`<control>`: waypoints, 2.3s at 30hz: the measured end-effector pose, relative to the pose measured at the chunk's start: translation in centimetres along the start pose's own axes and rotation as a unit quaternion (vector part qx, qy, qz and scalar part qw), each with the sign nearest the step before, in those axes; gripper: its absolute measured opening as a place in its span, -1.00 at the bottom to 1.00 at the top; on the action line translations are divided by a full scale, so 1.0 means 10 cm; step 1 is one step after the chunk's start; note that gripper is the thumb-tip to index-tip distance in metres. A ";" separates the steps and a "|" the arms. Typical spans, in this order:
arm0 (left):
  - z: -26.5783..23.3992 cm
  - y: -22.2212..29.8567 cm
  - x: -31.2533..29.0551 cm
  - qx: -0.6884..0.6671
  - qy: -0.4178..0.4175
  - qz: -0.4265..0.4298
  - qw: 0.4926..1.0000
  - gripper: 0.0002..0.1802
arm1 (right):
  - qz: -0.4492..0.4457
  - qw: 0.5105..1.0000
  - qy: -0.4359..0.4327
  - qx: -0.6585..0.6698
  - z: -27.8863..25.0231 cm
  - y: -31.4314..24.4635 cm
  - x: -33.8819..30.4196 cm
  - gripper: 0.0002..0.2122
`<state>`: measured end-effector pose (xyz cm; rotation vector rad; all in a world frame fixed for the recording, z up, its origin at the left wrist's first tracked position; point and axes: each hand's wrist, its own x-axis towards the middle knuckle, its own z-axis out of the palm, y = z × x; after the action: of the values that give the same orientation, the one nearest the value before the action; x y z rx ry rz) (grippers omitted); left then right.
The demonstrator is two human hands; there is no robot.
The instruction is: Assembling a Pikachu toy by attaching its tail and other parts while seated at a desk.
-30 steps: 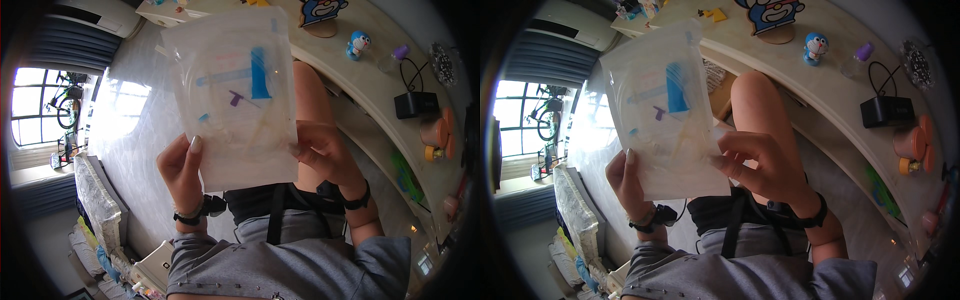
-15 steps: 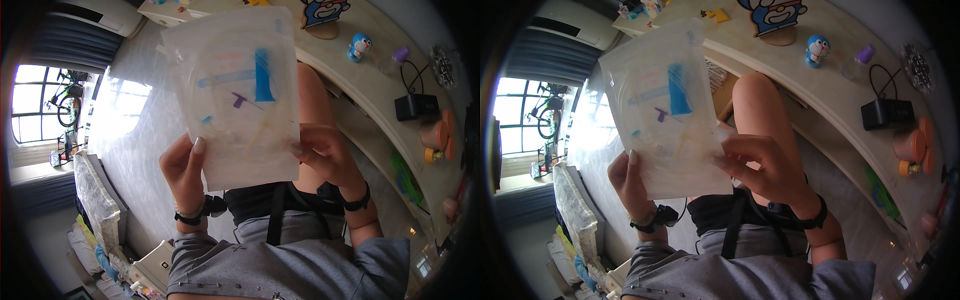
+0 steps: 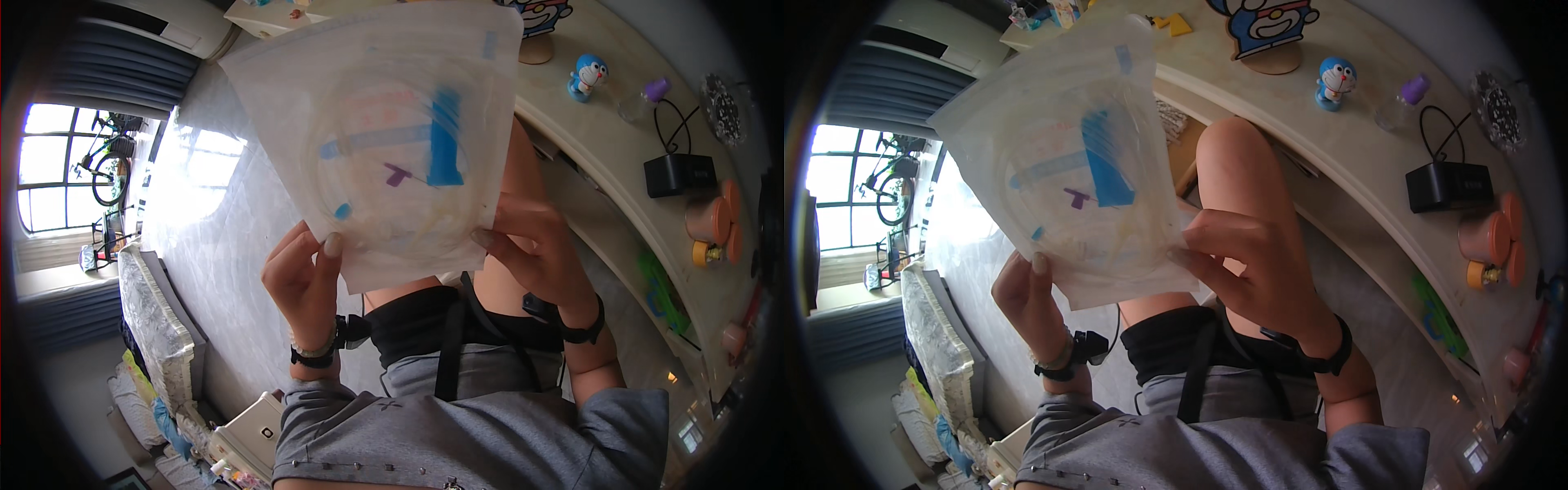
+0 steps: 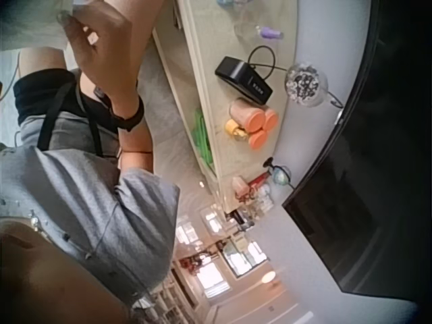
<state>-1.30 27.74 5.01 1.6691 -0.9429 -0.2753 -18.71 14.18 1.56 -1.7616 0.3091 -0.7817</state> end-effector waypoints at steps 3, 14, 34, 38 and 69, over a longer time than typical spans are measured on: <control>0.00 -0.08 0.00 0.013 -0.003 0.014 1.000 -0.82 | 0.008 1.000 -0.001 -0.013 -0.01 0.00 -0.01 -0.95; 0.49 -0.11 -0.05 -0.396 -0.267 -0.101 0.873 0.08 | -0.158 0.891 0.046 -0.423 0.29 -0.21 0.01 -0.79; 0.51 -0.31 -0.17 -0.413 -0.208 -0.276 0.843 -0.46 | -0.192 0.928 -0.087 -0.309 0.28 -0.04 -0.17 -0.83; 0.45 -0.32 -0.17 -0.407 -0.195 -0.268 0.851 -0.45 | -0.139 0.916 0.067 -0.371 -0.03 0.01 0.00 -0.69; 0.52 -0.28 -0.21 -0.235 -0.308 -0.265 0.883 -0.52 | 0.241 0.923 0.123 0.272 -0.02 0.32 -0.21 -0.71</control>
<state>-4.73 25.61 0.12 1.3568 -0.7539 -1.3623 -19.83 14.11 -2.05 -1.0039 0.6028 -0.6445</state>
